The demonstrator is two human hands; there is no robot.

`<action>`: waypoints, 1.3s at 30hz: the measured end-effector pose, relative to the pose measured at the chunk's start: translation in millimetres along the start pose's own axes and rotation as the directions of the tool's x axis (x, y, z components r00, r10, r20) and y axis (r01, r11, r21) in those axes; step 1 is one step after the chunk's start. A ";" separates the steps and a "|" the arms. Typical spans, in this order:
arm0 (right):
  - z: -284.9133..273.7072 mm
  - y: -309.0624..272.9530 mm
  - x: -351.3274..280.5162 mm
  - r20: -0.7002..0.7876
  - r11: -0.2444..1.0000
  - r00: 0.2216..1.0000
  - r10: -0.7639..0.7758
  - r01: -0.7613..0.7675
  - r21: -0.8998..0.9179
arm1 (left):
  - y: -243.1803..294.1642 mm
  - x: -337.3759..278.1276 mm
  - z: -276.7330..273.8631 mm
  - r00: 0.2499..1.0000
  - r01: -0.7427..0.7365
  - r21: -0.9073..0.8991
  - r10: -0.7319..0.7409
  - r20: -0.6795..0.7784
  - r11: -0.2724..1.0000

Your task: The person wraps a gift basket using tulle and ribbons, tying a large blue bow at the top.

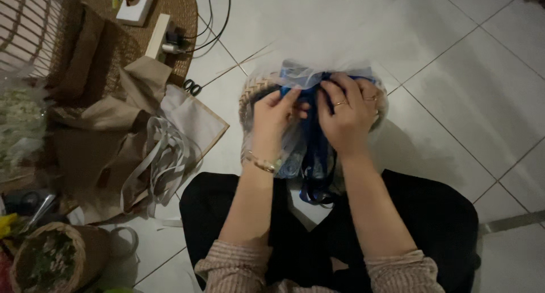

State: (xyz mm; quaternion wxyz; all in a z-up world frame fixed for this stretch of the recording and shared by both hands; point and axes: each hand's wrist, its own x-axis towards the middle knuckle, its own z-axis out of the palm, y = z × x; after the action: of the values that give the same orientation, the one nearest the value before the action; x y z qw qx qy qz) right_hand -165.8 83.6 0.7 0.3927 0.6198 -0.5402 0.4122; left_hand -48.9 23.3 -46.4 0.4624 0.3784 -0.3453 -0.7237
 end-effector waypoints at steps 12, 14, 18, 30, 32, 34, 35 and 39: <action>1.7 14.9 19.1 0.060 0.979 0.984 -0.168 0.160 0.130 | -13.8 -31.8 29.4 0.551 -0.681 0.612 0.832 0.067 0.402; -4.6 10.5 26.0 0.071 0.968 0.986 -0.149 0.130 0.213 | -5.6 -42.6 33.4 0.548 -0.666 0.647 0.832 0.087 0.370; -0.4 20.6 18.6 0.130 0.929 0.990 -0.054 0.001 0.371 | 9.7 -59.2 43.8 0.678 -0.597 0.594 0.735 0.012 0.540; -3.7 23.9 16.3 0.213 0.976 0.953 -0.214 0.198 0.095 | -17.9 -38.1 17.7 0.992 -0.126 0.495 0.115 0.052 0.860; -5.3 24.7 15.7 0.215 0.974 0.952 -0.218 0.199 0.105 | 16.0 -45.7 14.0 0.946 -0.267 0.582 0.323 0.008 0.768; -8.2 22.9 16.9 0.218 0.974 0.952 -0.216 0.195 0.114 | 36.6 -48.9 12.6 0.856 -0.378 0.670 0.517 -0.010 0.639; -11.0 21.5 19.3 0.208 0.970 0.952 -0.223 0.195 0.144 | 40.3 -48.3 14.1 0.858 -0.396 0.599 0.512 -0.028 0.696; -22.9 8.4 31.1 0.195 0.955 0.968 -0.156 0.097 0.282 | 17.6 -15.7 11.7 0.884 -0.405 0.344 0.459 -0.087 0.847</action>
State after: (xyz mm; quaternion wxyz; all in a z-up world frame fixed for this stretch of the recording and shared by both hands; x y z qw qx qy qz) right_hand -173.8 93.3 38.3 0.2693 0.7420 -0.4772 0.3862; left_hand -47.4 33.8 -22.2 0.5741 0.4186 -0.4934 -0.5017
